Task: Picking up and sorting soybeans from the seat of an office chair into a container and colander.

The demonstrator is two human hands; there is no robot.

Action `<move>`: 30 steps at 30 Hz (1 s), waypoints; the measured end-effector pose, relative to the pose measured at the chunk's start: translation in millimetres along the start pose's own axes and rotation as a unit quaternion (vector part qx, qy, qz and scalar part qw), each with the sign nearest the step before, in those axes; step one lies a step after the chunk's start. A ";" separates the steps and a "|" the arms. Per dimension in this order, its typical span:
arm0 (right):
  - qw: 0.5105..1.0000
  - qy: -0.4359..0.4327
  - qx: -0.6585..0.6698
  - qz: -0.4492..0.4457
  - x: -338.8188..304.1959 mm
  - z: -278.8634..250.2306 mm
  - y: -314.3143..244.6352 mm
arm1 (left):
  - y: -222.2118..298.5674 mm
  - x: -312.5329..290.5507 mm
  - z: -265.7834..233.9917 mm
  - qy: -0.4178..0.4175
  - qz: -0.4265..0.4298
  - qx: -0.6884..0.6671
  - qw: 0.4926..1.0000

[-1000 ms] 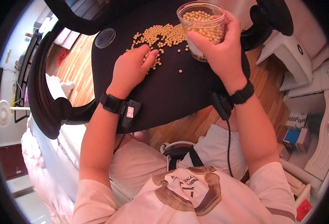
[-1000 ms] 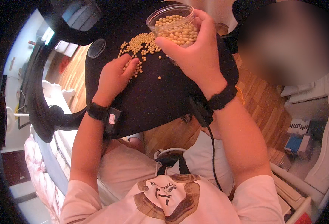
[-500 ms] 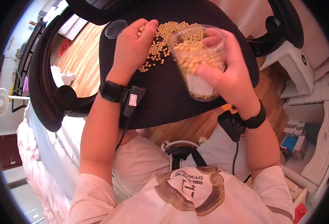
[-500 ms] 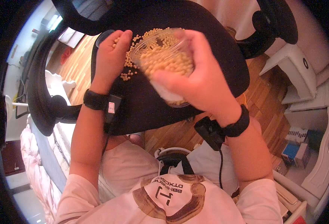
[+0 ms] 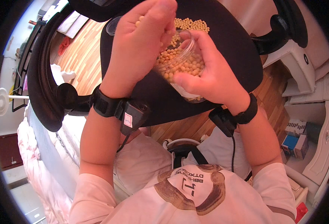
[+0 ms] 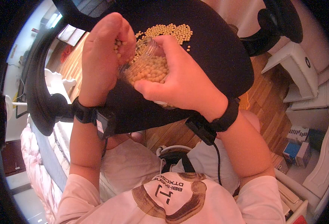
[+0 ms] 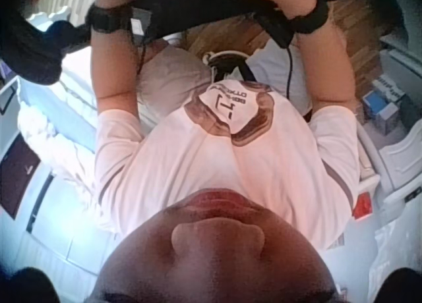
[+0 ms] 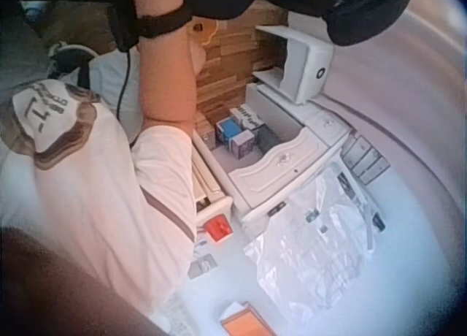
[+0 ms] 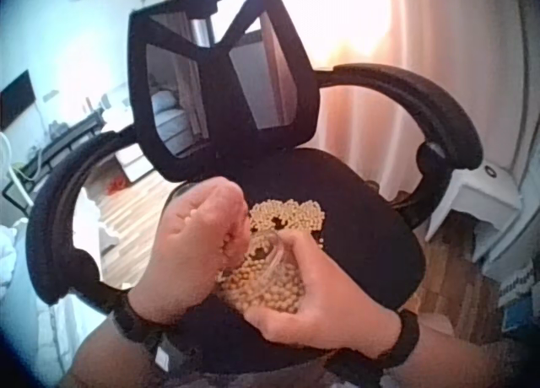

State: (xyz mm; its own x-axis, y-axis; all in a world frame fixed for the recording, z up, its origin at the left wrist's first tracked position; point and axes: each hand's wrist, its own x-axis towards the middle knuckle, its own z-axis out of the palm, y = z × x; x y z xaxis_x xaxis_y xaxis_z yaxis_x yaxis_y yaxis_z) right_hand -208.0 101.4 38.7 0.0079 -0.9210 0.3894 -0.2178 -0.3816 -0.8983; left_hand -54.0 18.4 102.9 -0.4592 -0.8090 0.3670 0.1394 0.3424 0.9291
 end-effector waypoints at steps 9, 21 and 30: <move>1.000 0.000 -0.013 -0.015 0.5 3.5 2.9 | -5.8 -4.2 -2.7 -0.059 -0.044 0.036 0.997; 0.999 0.005 -0.020 -0.036 1.2 3.0 5.5 | -11.4 -3.7 -12.2 -0.096 -0.042 0.002 0.995; 0.999 0.006 0.007 -0.045 -0.6 4.4 5.0 | -12.4 -9.0 -14.6 -0.143 -0.025 -0.049 0.988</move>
State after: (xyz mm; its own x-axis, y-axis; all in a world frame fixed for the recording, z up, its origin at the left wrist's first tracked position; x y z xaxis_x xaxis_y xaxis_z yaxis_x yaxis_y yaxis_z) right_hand -204.8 99.7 33.1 0.0154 -0.8825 0.4701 -0.2038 -0.4630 -0.8626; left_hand -38.8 14.4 88.8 -0.6943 -0.6511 0.3066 0.1881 0.2471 0.9506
